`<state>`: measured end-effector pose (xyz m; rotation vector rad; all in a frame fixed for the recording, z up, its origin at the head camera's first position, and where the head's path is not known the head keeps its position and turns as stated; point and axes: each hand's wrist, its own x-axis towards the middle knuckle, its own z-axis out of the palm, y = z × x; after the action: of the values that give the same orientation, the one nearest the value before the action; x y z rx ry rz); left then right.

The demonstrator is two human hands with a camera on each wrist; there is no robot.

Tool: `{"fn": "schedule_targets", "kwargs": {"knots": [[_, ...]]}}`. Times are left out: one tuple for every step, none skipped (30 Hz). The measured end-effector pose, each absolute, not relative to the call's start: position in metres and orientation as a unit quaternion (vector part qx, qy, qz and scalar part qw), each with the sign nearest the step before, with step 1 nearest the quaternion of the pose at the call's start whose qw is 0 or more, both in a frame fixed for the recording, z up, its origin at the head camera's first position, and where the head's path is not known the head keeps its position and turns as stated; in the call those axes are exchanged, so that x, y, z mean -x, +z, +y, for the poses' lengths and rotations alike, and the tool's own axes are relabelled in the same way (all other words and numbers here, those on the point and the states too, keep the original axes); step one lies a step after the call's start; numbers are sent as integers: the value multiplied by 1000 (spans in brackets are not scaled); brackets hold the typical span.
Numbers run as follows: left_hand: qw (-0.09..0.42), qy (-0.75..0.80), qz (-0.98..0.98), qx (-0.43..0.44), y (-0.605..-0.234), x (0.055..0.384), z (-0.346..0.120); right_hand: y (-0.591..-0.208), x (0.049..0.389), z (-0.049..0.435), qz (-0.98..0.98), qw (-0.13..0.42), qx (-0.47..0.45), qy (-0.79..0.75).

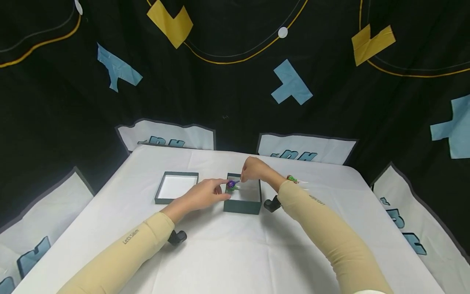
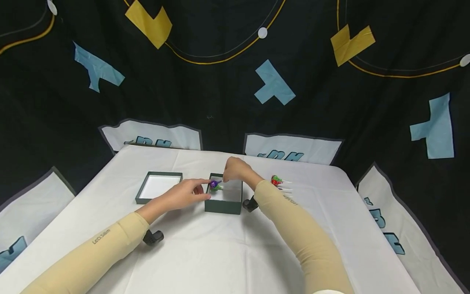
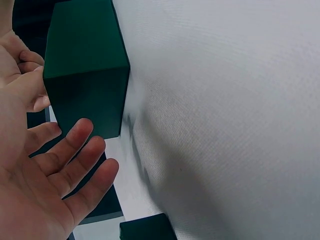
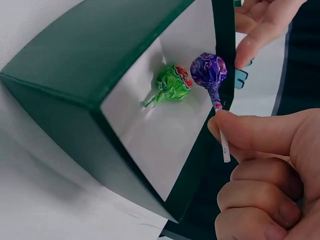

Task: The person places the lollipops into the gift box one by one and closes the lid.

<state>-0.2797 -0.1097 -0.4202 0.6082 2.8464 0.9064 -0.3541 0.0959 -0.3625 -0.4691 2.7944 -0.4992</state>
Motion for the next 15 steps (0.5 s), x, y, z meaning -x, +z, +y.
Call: {"fn": "schedule_targets", "kwargs": {"knots": [[46, 296, 933, -201, -421, 280, -110, -363, 354, 96, 964, 133, 158, -170], [46, 296, 932, -203, -421, 279, -109, -364, 354, 96, 964, 134, 155, -169], [46, 296, 932, -204, -421, 279, -109, -365, 354, 96, 965, 136, 153, -167], [45, 296, 932, -205, -421, 279, -108, -367, 353, 96, 965, 137, 153, -163], [45, 297, 931, -207, -421, 279, -108, -368, 353, 96, 965, 138, 153, -160], [45, 298, 931, -208, -421, 278, -108, -369, 353, 96, 966, 139, 154, -156], [46, 298, 930, -209, -421, 278, -108, -370, 353, 96, 966, 139, 154, -153], [46, 298, 930, -211, -421, 278, -107, -371, 353, 96, 967, 138, 155, -148], [47, 299, 929, -212, -421, 279, -107, -372, 353, 95, 968, 138, 155, -142], [46, 298, 929, -214, -421, 279, -107, -373, 353, 95, 968, 136, 156, -140], [47, 298, 929, -215, -420, 279, -107, -373, 353, 94, 969, 135, 157, -137], [46, 298, 929, -214, -420, 279, -108, -374, 353, 94, 969, 133, 158, -135], [45, 298, 929, -214, -420, 279, -108, -375, 354, 93, 969, 132, 161, -133], [44, 298, 929, -214, -420, 279, -108, -376, 353, 93, 969, 131, 163, -132], [43, 297, 929, -214, -419, 279, -108, -376, 353, 92, 969, 130, 165, -131]]}}
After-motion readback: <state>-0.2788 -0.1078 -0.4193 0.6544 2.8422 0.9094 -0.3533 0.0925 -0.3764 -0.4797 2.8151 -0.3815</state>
